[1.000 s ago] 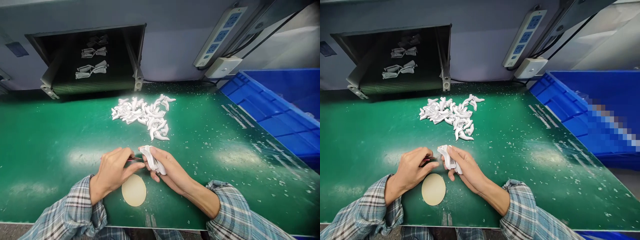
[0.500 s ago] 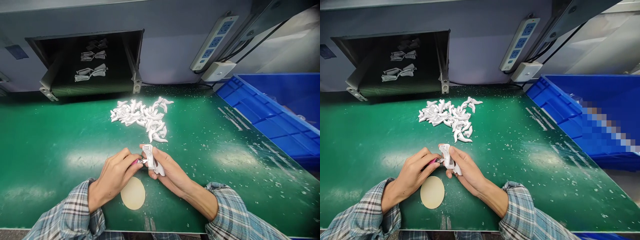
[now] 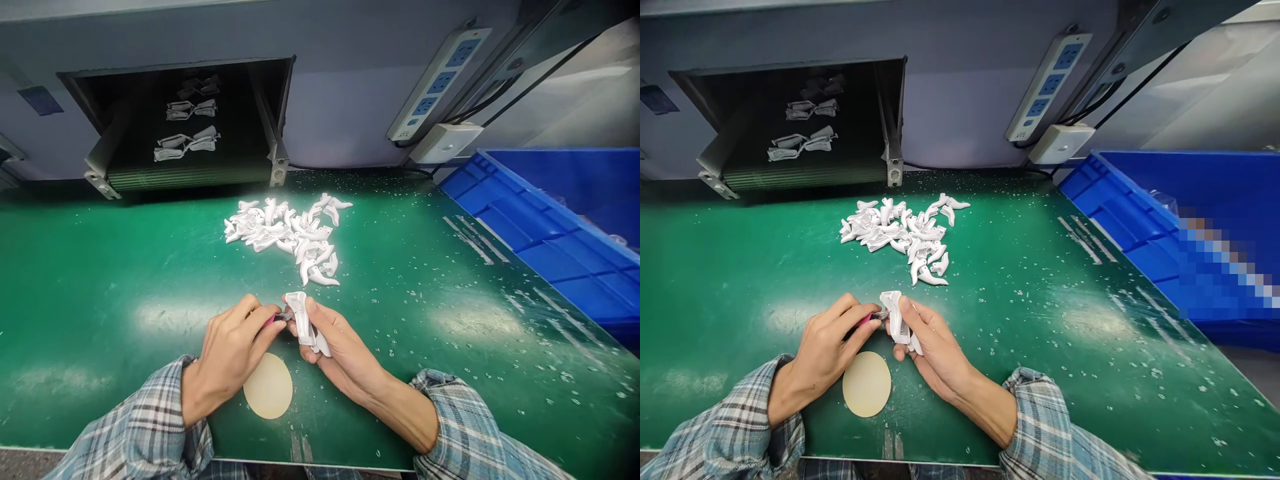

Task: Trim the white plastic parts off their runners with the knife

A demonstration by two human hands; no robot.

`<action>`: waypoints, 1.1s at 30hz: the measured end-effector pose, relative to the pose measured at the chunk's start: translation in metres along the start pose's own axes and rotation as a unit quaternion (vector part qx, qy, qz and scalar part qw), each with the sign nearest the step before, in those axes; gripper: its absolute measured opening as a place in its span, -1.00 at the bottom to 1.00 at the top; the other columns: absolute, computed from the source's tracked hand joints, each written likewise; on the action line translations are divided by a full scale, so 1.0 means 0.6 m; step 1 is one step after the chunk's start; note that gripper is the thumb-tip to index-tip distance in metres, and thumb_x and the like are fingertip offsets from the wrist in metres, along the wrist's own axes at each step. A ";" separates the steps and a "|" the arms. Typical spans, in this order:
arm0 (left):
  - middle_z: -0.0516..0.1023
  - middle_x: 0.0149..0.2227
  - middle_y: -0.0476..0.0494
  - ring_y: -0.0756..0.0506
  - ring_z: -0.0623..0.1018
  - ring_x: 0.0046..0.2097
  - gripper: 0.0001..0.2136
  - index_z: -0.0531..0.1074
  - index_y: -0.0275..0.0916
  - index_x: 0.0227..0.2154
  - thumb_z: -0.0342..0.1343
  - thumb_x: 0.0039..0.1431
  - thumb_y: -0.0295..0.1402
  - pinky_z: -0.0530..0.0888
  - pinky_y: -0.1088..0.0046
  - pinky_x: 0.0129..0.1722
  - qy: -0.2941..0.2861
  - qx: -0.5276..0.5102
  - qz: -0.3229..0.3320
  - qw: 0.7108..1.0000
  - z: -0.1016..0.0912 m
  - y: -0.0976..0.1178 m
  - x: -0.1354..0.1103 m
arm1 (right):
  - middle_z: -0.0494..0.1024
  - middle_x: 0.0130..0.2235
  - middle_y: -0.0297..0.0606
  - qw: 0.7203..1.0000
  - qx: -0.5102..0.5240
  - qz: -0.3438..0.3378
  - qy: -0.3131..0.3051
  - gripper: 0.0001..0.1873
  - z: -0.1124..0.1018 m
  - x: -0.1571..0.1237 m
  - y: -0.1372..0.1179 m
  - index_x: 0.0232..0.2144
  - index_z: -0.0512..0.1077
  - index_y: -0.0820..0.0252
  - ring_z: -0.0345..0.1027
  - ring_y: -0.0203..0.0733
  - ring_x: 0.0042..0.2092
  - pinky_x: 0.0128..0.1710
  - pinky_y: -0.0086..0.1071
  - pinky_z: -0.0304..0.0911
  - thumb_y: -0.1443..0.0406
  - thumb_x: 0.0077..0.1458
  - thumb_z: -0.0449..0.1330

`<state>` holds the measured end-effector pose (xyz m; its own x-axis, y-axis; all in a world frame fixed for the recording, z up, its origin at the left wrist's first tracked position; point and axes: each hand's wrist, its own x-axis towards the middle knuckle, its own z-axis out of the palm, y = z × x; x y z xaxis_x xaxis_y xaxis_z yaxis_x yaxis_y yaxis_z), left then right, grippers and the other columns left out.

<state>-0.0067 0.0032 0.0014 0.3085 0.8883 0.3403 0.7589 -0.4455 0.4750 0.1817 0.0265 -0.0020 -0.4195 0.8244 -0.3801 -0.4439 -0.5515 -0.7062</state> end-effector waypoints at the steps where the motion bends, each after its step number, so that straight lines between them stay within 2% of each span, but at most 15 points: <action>1: 0.49 -0.28 -0.06 -0.03 0.48 -0.36 -0.79 0.47 -0.20 -0.12 -0.03 0.46 -0.26 0.34 0.44 -0.41 0.018 0.020 0.007 1.000 0.002 -0.001 0.000 | 0.42 -0.42 -0.29 1.000 0.001 0.002 0.002 -0.57 0.001 0.000 0.001 -0.18 0.61 0.25 0.17 -0.37 -0.44 -0.60 -0.59 0.24 -0.01 0.17 0.32; 5: 0.52 -0.27 -0.08 -0.03 0.48 -0.32 -0.88 0.42 -0.22 -0.15 0.01 0.44 -0.34 0.34 0.45 -0.36 0.088 0.055 0.010 0.995 -0.005 -0.011 0.004 | 0.42 -0.43 -0.28 1.000 -0.004 0.017 -0.001 -0.57 0.003 -0.001 0.005 -0.24 0.61 0.27 0.19 -0.36 -0.43 -0.60 -0.59 0.26 -0.01 0.16 0.33; 8: 0.49 -0.29 -0.07 -0.02 0.46 -0.31 -0.90 0.39 -0.21 -0.15 0.00 0.44 -0.34 0.34 0.47 -0.33 0.141 0.006 -0.027 0.990 -0.014 -0.017 0.006 | 0.42 -0.42 -0.29 0.999 -0.008 0.033 -0.005 -0.56 0.002 -0.001 0.006 -0.19 0.61 0.26 0.21 -0.35 -0.42 -0.61 -0.59 0.27 -0.01 0.14 0.35; 9: 0.46 -0.33 -0.04 -0.01 0.44 -0.35 -0.91 0.37 -0.20 -0.17 0.01 0.43 -0.32 0.33 0.48 -0.35 0.128 -0.032 -0.046 0.990 -0.014 -0.016 0.006 | 0.42 -0.42 -0.29 1.000 -0.008 0.028 -0.004 -0.57 0.002 -0.001 0.006 -0.17 0.61 0.24 0.22 -0.34 -0.42 -0.61 -0.58 0.29 -0.01 0.13 0.35; 11: 0.40 -0.42 0.04 0.02 0.38 -0.43 -0.88 0.33 -0.19 -0.22 0.07 0.39 -0.26 0.29 0.52 -0.43 0.048 -0.139 -0.096 0.985 -0.012 -0.009 0.004 | 0.43 -0.40 -0.31 1.000 -0.011 0.008 0.001 -0.59 0.002 -0.001 0.006 -0.12 0.60 0.18 0.23 -0.34 -0.41 -0.57 -0.56 0.35 0.01 0.13 0.36; 13: 0.39 -0.45 0.09 0.03 0.38 -0.45 -0.83 0.28 -0.17 -0.23 0.12 0.34 -0.22 0.29 0.55 -0.46 -0.030 -0.261 -0.157 0.952 -0.007 0.000 0.003 | 0.46 -0.36 -0.32 1.000 -0.017 -0.008 -0.002 -0.61 0.003 -0.001 0.007 -0.04 0.57 0.11 0.27 -0.34 -0.39 -0.49 -0.53 0.43 0.06 0.14 0.37; 14: 0.42 -0.44 0.08 0.03 0.41 -0.43 -0.82 0.28 -0.17 -0.22 0.13 0.34 -0.22 0.31 0.55 -0.44 -0.044 -0.311 -0.182 0.932 -0.005 0.004 0.004 | 0.48 -0.34 -0.31 1.000 -0.020 -0.010 -0.009 -0.59 0.003 -0.002 0.007 0.00 0.55 0.09 0.30 -0.33 -0.36 -0.44 -0.51 0.46 0.09 0.14 0.38; 16: 0.47 -0.38 0.05 0.01 0.47 -0.36 -0.85 0.30 -0.18 -0.18 0.11 0.34 -0.25 0.37 0.54 -0.36 -0.020 -0.363 -0.214 0.907 -0.006 0.008 0.009 | 0.51 -0.27 -0.26 0.999 -0.025 -0.005 -0.036 -0.53 0.002 -0.002 0.007 0.08 0.50 0.06 0.36 -0.28 -0.28 -0.40 -0.47 0.49 0.14 0.14 0.39; 19: 0.52 -0.29 0.00 0.00 0.48 -0.31 -0.89 0.40 -0.18 -0.16 0.10 0.34 -0.28 0.40 0.53 -0.30 0.024 -0.342 -0.207 0.916 -0.013 0.005 0.016 | 0.53 -0.20 -0.18 0.997 -0.013 0.008 -0.079 -0.55 -0.001 -0.002 0.005 0.07 0.49 0.10 0.39 -0.21 -0.24 -0.48 -0.46 0.49 0.08 0.20 0.32; 22: 0.55 -0.19 -0.05 -0.03 0.50 -0.22 -0.84 0.47 -0.14 -0.07 0.06 0.39 -0.29 0.41 0.48 -0.21 0.002 -0.300 -0.142 0.943 -0.021 -0.002 0.018 | 0.51 -0.26 -0.21 0.995 -0.012 0.034 -0.094 -0.66 -0.002 -0.001 0.002 -0.08 0.51 0.17 0.36 -0.27 -0.33 -0.58 -0.53 0.42 0.07 0.25 0.27; 24: 0.55 -0.12 -0.08 -0.06 0.49 -0.17 -0.76 0.46 -0.10 0.05 -0.03 0.44 -0.27 0.40 0.45 -0.17 -0.008 -0.268 -0.107 0.957 -0.023 -0.007 0.016 | 0.51 -0.28 -0.23 0.994 -0.014 0.054 -0.098 -0.72 -0.001 0.000 0.000 -0.10 0.51 0.17 0.35 -0.29 -0.33 -0.58 -0.56 0.40 0.12 0.24 0.30; 25: 0.55 -0.12 -0.09 -0.06 0.49 -0.18 -0.72 0.42 -0.09 0.10 -0.07 0.46 -0.26 0.39 0.44 -0.18 -0.007 -0.252 -0.102 0.962 -0.023 -0.010 0.014 | 0.51 -0.26 -0.23 0.993 -0.011 0.061 -0.102 -0.71 -0.001 0.000 -0.001 -0.08 0.50 0.17 0.36 -0.28 -0.31 -0.56 -0.55 0.41 0.15 0.23 0.31; 27: 0.52 -0.24 -0.06 -0.04 0.45 -0.31 -0.69 0.35 -0.12 0.15 -0.15 0.49 -0.23 0.37 0.45 -0.29 -0.007 -0.232 -0.119 0.965 -0.022 -0.014 0.012 | 0.51 -0.21 -0.21 0.992 0.000 0.064 -0.104 -0.69 -0.002 0.001 -0.003 -0.04 0.50 0.17 0.38 -0.27 -0.26 -0.49 -0.53 0.43 0.17 0.23 0.32; 30: 0.36 -0.47 0.06 -0.02 0.31 -0.49 -0.74 0.33 -0.16 -0.06 -0.21 0.50 -0.19 0.25 0.46 -0.45 -0.033 -0.201 -0.140 0.969 -0.020 -0.018 0.009 | 0.51 -0.20 -0.21 0.994 0.011 0.056 -0.097 -0.72 -0.005 0.001 -0.004 -0.06 0.51 0.19 0.38 -0.26 -0.22 -0.45 -0.52 0.43 0.18 0.23 0.32; 33: 0.35 -0.47 0.06 -0.02 0.31 -0.48 -0.74 0.28 -0.15 -0.29 -0.22 0.50 -0.23 0.22 0.45 -0.44 -0.053 -0.120 -0.110 0.985 -0.018 -0.017 0.008 | 0.51 -0.24 -0.22 0.994 0.014 0.052 -0.092 -0.73 -0.007 0.001 -0.003 -0.06 0.52 0.19 0.37 -0.26 -0.24 -0.45 -0.52 0.43 0.18 0.26 0.29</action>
<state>-0.0190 0.0107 0.0069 0.2191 0.9673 0.1279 0.6608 -0.2436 0.7100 0.1858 0.0285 -0.0033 -0.6015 0.7263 -0.3327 -0.4111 -0.6385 -0.6506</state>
